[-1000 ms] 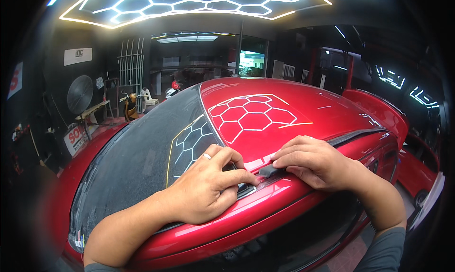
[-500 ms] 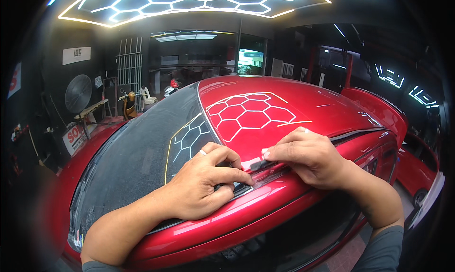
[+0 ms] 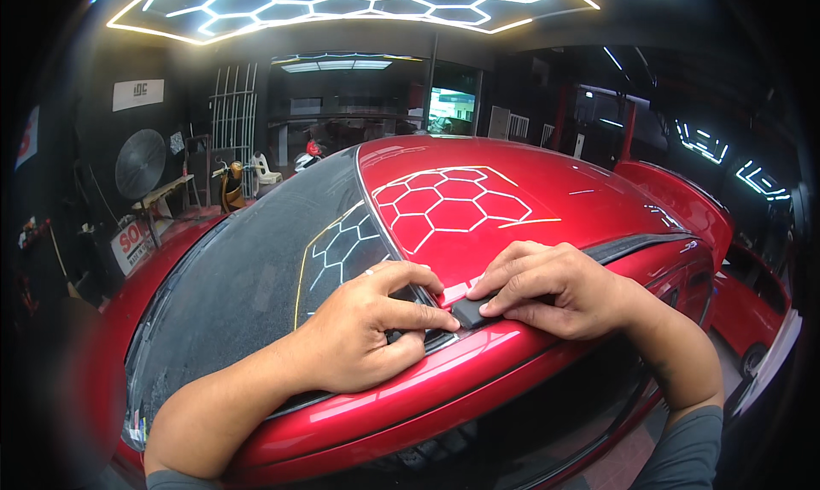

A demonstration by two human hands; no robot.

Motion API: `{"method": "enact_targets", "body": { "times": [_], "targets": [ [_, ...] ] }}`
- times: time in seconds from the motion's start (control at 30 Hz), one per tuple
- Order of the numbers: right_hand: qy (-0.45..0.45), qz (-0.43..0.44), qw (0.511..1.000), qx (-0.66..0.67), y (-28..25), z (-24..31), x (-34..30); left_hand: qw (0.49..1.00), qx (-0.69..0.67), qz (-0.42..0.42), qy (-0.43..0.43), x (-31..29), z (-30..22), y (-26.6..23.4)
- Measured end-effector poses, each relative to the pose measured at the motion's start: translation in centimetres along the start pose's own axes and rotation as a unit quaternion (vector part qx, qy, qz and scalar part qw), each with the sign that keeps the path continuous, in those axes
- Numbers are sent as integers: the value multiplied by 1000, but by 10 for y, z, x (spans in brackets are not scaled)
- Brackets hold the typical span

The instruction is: The person installs black rubber weather stripping along the roofline of a red car. They peel the backing from the adhesive strip and press it firmly into place along the edges of the roof and rear window.

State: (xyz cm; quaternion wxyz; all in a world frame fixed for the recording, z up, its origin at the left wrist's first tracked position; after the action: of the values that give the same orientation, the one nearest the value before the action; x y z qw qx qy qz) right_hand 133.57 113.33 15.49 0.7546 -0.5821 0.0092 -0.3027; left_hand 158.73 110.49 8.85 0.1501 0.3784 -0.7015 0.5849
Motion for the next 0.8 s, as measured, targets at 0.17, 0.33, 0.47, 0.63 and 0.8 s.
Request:
{"method": "enact_targets", "body": {
  "times": [0.17, 0.33, 0.47, 0.63, 0.8],
  "targets": [
    [17, 7, 1000, 17, -2, 2, 5, 1000, 15, -6, 17, 0, 0, 0],
    [11, 7, 1000, 18, -1, 4, 8, 1000, 29, -1, 3, -1, -4, -2],
    [0, 1, 1000, 24, 0, 2, 9, 999, 30, -9, 17, -3, -4, -2],
    [-5, 11, 1000, 25, 3, 5, 12, 999, 14, -20, 35, -5, -2, -3],
    [-54, 45, 996, -63, 2, 13, 13, 998, 22, -34, 50, -6, -2, -1]
  ]
}}
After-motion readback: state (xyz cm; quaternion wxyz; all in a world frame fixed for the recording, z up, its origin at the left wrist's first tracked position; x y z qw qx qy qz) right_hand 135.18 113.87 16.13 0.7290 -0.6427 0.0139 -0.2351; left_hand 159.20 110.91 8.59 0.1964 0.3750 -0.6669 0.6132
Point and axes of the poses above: each hand's wrist, its own x-axis towards the middle knuckle, its own y-axis out of the palm, z = x × y, the point moved 4 cm from there along x, towards the middle knuckle, and after that the axes turned 7 degrees about x, right-handed, at the moved point
